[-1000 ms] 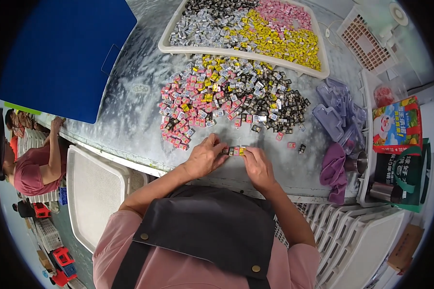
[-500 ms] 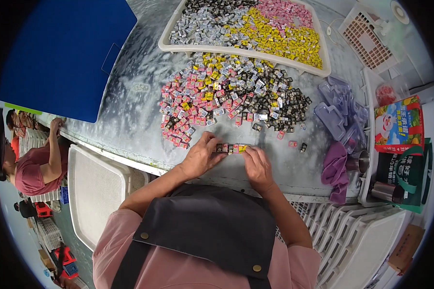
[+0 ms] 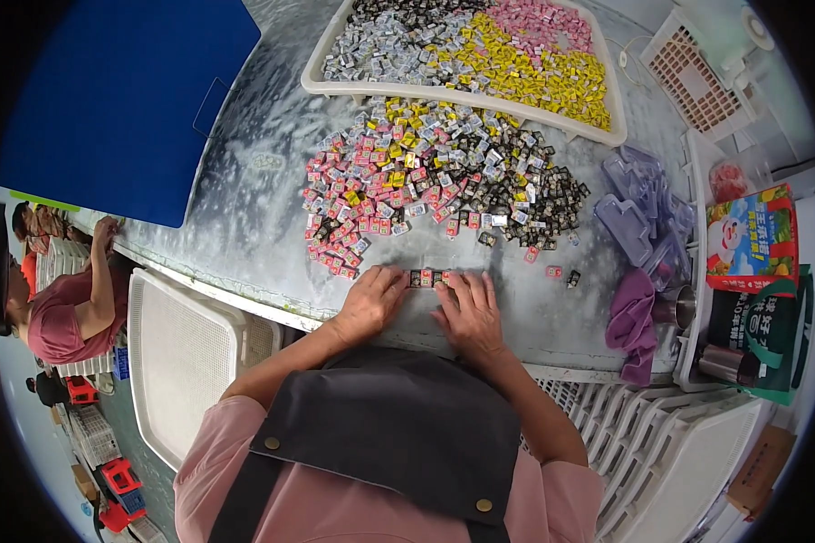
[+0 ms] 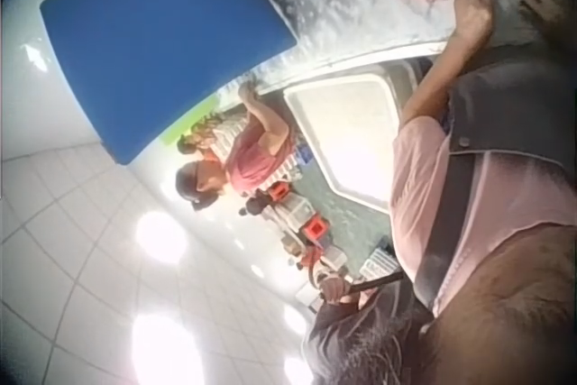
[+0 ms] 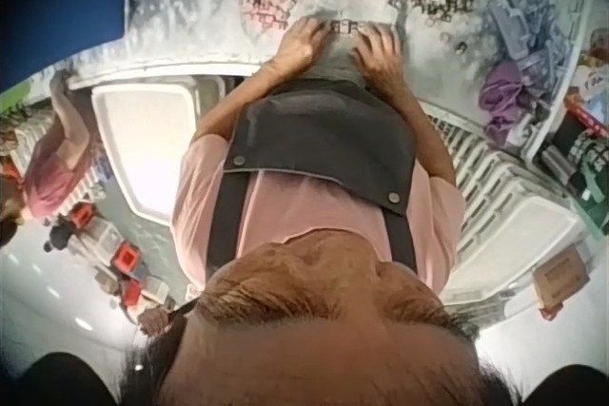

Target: Sorting and arranging small colorful toy components on a workbench.

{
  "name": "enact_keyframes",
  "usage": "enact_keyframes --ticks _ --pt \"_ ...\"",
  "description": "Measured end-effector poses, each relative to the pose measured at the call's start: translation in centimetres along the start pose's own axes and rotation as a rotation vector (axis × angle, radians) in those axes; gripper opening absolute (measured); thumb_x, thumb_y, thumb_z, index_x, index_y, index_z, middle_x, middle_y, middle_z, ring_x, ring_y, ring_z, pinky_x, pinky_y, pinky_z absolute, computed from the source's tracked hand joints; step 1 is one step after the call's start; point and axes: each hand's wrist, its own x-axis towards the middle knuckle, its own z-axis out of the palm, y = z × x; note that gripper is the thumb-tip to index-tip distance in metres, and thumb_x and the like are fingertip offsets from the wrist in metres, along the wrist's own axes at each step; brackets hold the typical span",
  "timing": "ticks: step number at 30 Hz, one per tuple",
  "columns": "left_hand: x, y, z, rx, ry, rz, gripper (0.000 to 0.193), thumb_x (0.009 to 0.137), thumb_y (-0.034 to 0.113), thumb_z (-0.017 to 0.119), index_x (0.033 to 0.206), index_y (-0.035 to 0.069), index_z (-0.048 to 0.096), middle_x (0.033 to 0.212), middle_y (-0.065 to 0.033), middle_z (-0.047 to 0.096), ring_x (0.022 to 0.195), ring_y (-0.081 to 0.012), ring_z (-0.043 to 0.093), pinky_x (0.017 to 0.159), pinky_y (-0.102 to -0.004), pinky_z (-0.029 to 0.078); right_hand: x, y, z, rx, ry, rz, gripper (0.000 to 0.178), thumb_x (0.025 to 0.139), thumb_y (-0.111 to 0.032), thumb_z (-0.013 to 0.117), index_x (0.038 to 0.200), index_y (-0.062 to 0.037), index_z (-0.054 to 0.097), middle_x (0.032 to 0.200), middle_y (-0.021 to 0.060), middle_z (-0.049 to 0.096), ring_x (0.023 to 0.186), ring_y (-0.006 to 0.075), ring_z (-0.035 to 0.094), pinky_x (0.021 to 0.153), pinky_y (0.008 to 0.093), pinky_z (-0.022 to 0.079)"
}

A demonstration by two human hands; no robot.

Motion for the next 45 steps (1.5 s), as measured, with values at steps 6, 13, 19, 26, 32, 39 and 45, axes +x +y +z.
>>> enact_keyframes --ticks 6,13,19,26,32,39,45 --pt "0.9 1.4 -0.5 0.020 -0.085 -0.032 0.050 0.086 0.022 0.069 0.126 -0.006 0.059 0.133 -0.0225 0.054 0.121 -0.0397 0.053 0.108 -0.0523 0.039 0.4 -1.5 0.2 0.069 -0.099 0.055 0.057 0.088 -0.030 0.068 0.136 -0.0022 0.056 0.152 0.0197 0.043 0.145 0.0384 0.034 0.117 0.0578 0.025" --pt "1.1 0.9 0.5 -0.062 -0.069 -0.087 0.049 0.084 0.019 0.074 0.126 -0.002 0.060 0.136 -0.0204 0.052 0.125 -0.0404 0.050 0.110 -0.0550 0.037 2.2 0.6 -0.9 0.319 0.094 0.105 0.038 0.087 -0.013 0.069 0.123 -0.0016 0.064 0.126 0.0152 0.062 0.120 0.0345 0.056 0.107 0.0503 0.041" --pt "1.4 0.8 1.1 -0.081 -0.065 -0.104 0.047 0.082 0.016 0.075 0.124 0.000 0.063 0.130 -0.0190 0.054 0.123 -0.0385 0.052 0.110 -0.0544 0.037 4.0 1.2 -2.0 0.205 -0.046 0.051 0.025 0.083 -0.011 0.073 0.106 -0.0025 0.071 0.105 0.0078 0.064 0.101 0.0285 0.058 0.088 0.0404 0.048" --pt "1.4 0.4 1.2 -0.107 -0.063 -0.140 0.044 0.082 0.016 0.076 0.123 0.003 0.064 0.128 -0.0150 0.056 0.123 -0.0341 0.053 0.110 -0.0539 0.037 5.5 1.6 -2.3 0.121 -0.125 0.002 0.025 0.078 -0.017 0.075 0.100 -0.0039 0.072 0.098 0.0062 0.062 0.098 0.0255 0.057 0.090 0.0396 0.045" --pt "1.4 0.4 1.0 -0.123 -0.077 -0.144 0.044 0.081 0.017 0.076 0.122 0.004 0.064 0.129 -0.0146 0.055 0.123 -0.0340 0.052 0.111 -0.0546 0.036 6.6 1.5 -2.7 0.182 -0.190 0.039 0.017 0.081 -0.014 0.070 0.093 -0.0033 0.073 0.090 0.0074 0.063 0.096 0.0261 0.057 0.094 0.0394 0.042" --pt "1.9 0.6 0.7 -0.196 -0.113 -0.223 0.046 0.081 0.017 0.076 0.123 0.005 0.063 0.128 -0.0151 0.053 0.121 -0.0352 0.050 0.113 -0.0562 0.032 5.7 1.2 -1.5 -0.062 -0.101 -0.130 0.023 0.082 -0.011 0.064 0.101 -0.0013 0.072 0.091 0.0079 0.062 0.094 0.0259 0.058 0.107 0.0476 0.040" --pt "2.0 0.4 0.8 -0.192 -0.114 -0.187 0.047 0.080 0.017 0.077 0.124 0.006 0.062 0.127 -0.0151 0.052 0.121 -0.0359 0.049 0.112 -0.0576 0.032 5.9 1.2 -2.0 -0.061 -0.112 -0.166 0.028 0.080 -0.008 0.059 0.103 0.0034 0.070 0.092 0.0106 0.062 0.096 0.0272 0.058 0.110 0.0503 0.038"
